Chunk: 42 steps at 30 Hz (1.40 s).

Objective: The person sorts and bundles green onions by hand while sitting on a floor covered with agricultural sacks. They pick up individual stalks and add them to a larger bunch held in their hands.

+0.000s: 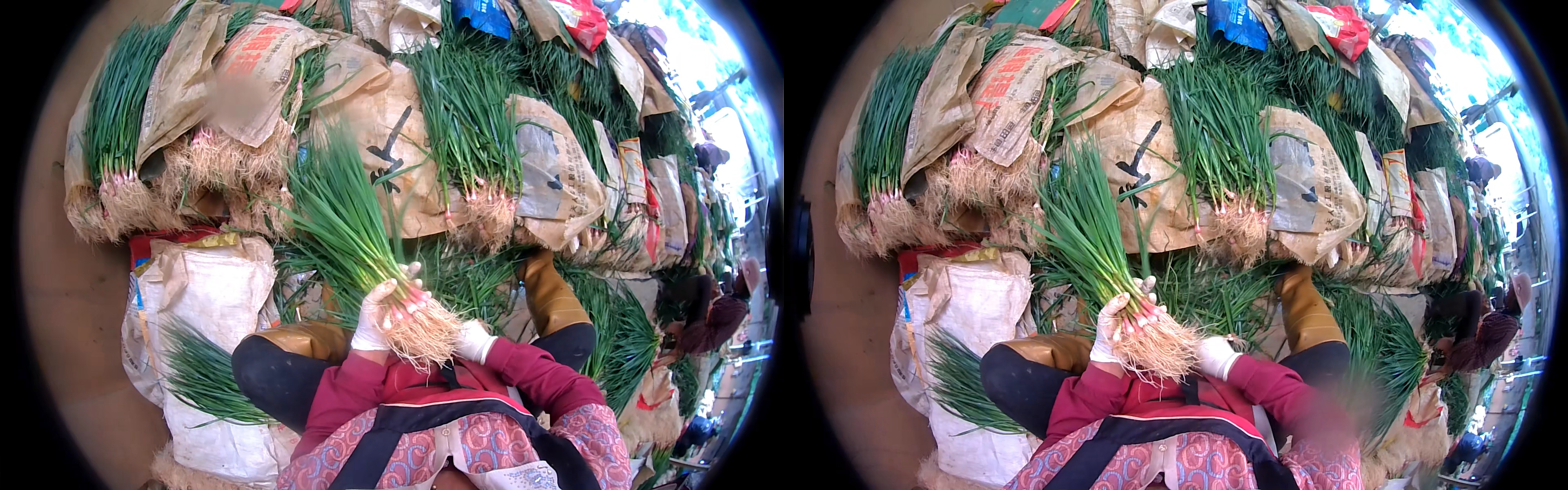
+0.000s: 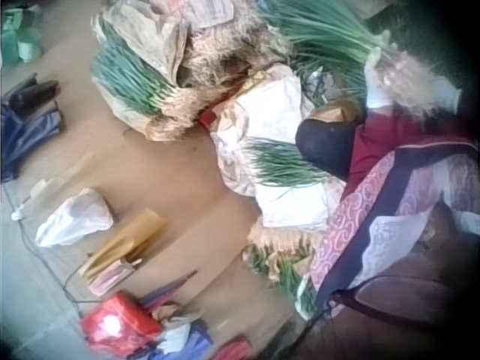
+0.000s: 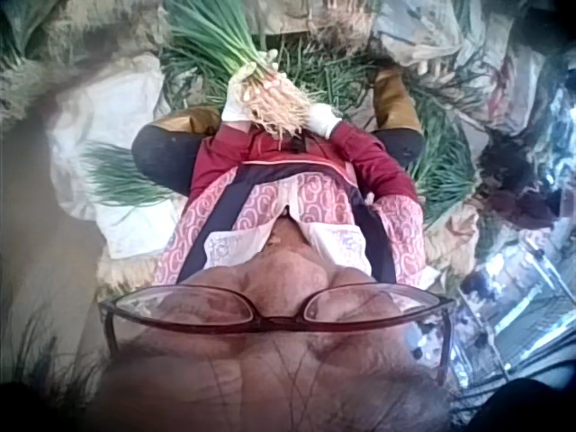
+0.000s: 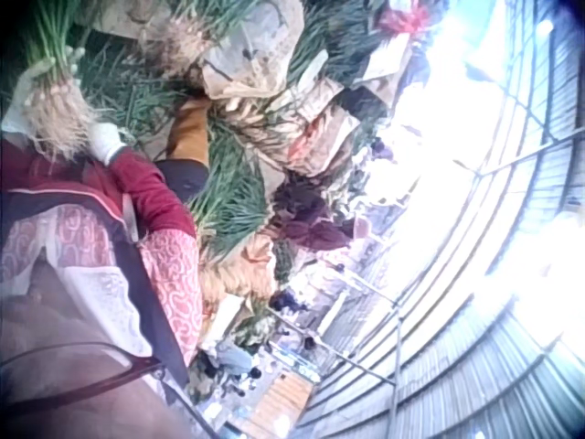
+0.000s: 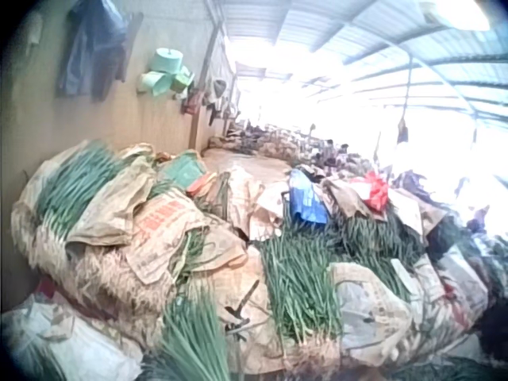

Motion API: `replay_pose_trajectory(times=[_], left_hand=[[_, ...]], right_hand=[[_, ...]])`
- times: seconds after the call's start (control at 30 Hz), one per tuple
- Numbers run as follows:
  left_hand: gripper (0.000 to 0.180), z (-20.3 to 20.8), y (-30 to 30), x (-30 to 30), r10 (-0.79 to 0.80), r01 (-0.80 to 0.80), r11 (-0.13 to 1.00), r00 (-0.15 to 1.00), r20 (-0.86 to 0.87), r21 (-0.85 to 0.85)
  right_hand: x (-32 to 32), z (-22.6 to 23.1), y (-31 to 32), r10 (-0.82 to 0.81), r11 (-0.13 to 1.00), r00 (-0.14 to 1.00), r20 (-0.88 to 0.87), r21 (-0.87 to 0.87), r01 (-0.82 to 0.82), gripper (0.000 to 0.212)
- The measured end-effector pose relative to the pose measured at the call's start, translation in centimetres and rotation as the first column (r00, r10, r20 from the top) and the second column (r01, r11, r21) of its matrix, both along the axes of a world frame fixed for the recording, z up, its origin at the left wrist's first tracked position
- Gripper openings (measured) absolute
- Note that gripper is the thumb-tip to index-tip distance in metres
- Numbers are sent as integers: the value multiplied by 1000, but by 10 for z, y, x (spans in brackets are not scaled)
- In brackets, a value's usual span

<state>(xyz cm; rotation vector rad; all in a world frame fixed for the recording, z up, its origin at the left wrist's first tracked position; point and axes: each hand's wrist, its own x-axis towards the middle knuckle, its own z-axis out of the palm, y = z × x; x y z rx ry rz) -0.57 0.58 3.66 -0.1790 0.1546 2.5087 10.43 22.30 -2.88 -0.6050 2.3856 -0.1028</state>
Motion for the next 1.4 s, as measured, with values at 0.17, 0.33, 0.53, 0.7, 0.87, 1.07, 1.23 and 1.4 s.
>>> replay_pose_trajectory(times=[0.17, 0.33, 0.53, 0.7, 0.87, 1.07, 1.23, 1.4], left_hand=[[36, -4, -1, 3, 11, -9, 996, 1000, 22, -85], [37, 1, 9, 0, -35, 40, 994, 998, 51, -98], [40, -7, 9, -2, -71, 71, 980, 997, 7, -184], [42, -7, 9, -1, -49, 57, 986, 997, 52, -156], [42, -5, 17, 1, -92, 100, 986, 993, 67, -135], [36, 0, 17, 8, -161, 166, 978, 986, 46, -128], [31, -1, 10, 13, -175, 189, 962, 981, 86, -196], [27, -7, 12, 17, -208, 216, 951, 976, 61, -222]], right_hand=[[-75, 65, -10, -335, 920, 942, -17, -221, 324, 26], [-188, 30, 16, -814, 578, 464, -350, -573, 581, 28], [-232, -11, 35, -853, 513, 414, -318, -360, 779, 32], [-185, 41, 18, -858, -49, 291, 423, -631, 774, 21], [-88, 99, -22, -696, -53, 434, 573, -643, 764, 17], [-78, 98, -20, -788, 491, 612, -70, -670, 556, 27], [-134, 97, -54, -708, 31, 446, 547, -607, 794, 25], [-127, 81, -62, -783, 171, 556, 280, -762, 625, 23]])
